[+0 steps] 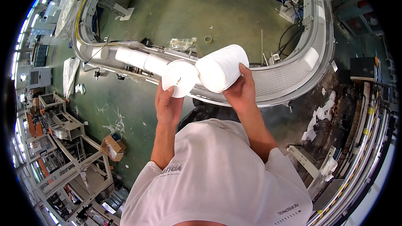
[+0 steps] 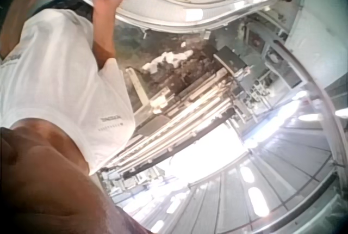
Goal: The person stands by a circular conveyor belt, picks up individual white paper rolls, turns them over by hand, and places them back onto the belt.
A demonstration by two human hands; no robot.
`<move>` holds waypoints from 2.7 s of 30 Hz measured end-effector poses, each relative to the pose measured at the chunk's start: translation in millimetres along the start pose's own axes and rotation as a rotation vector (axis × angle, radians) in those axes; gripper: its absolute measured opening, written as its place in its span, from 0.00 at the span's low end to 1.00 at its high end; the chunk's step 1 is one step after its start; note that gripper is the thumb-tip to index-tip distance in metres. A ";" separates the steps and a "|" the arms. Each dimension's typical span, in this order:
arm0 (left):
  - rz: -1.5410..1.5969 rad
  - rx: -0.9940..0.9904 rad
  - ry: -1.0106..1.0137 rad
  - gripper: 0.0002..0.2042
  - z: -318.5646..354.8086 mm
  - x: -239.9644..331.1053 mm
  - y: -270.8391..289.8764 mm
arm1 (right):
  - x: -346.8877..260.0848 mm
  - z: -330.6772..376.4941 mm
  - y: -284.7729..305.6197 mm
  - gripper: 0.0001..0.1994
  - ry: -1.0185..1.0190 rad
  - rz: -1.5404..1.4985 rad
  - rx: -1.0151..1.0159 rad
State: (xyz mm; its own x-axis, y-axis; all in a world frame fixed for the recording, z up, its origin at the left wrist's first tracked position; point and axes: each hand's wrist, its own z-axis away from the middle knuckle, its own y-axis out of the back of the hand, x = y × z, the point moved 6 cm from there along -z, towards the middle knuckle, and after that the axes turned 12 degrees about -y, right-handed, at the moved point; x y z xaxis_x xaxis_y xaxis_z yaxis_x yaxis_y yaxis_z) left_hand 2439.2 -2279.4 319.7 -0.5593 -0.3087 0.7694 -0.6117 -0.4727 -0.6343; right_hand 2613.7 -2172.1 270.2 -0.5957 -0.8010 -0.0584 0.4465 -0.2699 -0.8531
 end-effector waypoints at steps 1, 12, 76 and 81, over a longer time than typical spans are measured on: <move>-0.005 -0.005 -0.009 0.31 0.0 -0.4 0.2 | 0.1 0.3 -1.4 0.30 0.003 0.005 0.002; -0.083 0.028 -0.099 0.31 0.1 -4.0 4.6 | -0.7 0.1 3.7 0.29 0.069 0.045 0.013; 0.113 0.350 0.320 0.20 14.2 -61.1 57.7 | -203.8 92.5 236.2 0.32 0.764 0.010 0.756; 0.100 0.339 0.317 0.20 15.0 -62.8 56.5 | -225.3 79.6 248.8 0.36 0.761 0.409 1.130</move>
State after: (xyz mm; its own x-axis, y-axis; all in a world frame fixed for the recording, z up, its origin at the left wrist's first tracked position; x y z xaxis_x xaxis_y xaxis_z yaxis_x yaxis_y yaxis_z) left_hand 2448.2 -2299.1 236.7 -0.7817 -0.1244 0.6111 -0.3583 -0.7124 -0.6034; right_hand 2912.2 -2101.2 112.3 -0.3433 -0.5450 -0.7649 0.7406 -0.6580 0.1364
